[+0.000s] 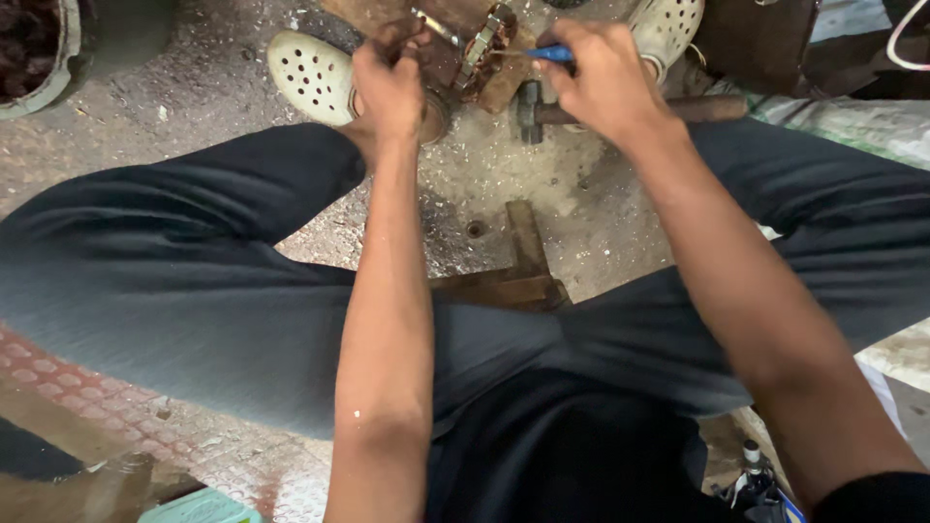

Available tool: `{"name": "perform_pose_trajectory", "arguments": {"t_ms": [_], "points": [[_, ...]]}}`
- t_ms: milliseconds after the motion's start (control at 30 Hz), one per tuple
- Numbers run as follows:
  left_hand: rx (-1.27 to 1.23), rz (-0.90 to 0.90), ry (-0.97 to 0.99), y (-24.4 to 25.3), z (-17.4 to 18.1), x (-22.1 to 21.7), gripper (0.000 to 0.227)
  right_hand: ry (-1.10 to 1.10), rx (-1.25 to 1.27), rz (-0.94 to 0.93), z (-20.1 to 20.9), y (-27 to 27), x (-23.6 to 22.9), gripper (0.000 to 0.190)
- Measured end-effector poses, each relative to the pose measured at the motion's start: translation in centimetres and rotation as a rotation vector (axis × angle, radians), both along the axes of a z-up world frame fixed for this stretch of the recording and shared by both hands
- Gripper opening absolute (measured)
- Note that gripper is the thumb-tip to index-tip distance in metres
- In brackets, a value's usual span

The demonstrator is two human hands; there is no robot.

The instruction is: The person sits on the floor and uses a hammer and a punch to shape a small metal piece on a wooden block. They repeatedly strike the punch with the hammer, occasionally adjusting the metal piece with pliers.

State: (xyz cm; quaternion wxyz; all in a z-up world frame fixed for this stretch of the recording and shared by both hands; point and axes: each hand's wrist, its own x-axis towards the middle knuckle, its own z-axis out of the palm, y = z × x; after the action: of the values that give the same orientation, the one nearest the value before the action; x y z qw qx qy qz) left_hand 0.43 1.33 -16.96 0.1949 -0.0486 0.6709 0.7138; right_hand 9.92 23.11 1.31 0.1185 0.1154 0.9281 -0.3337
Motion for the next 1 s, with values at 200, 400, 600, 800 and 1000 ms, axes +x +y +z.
{"name": "perform_pose_trajectory", "arguments": {"t_ms": [200,400,600,800,1000], "points": [[0.064,0.022,-0.005,0.3,-0.8,-0.1,0.027,0.052,0.024,0.071,-1.1,0.0,-0.5,0.023],[-0.079,-0.036,0.011,0.6,0.2,0.2,0.031,0.075,0.088,0.245,-0.8,-0.5,-2.1,0.022],[-0.246,-0.033,0.057,0.9,1.3,0.3,0.028,-0.011,0.152,0.283,-0.6,-2.2,-3.6,0.028],[-0.454,-0.466,0.317,3.0,4.7,3.5,0.063,-0.045,0.152,0.276,-1.3,-2.1,-4.0,0.039],[-0.466,-0.434,0.640,6.1,3.0,6.5,0.081,-0.012,0.105,0.175,-1.0,-2.2,-3.5,0.043]]}}
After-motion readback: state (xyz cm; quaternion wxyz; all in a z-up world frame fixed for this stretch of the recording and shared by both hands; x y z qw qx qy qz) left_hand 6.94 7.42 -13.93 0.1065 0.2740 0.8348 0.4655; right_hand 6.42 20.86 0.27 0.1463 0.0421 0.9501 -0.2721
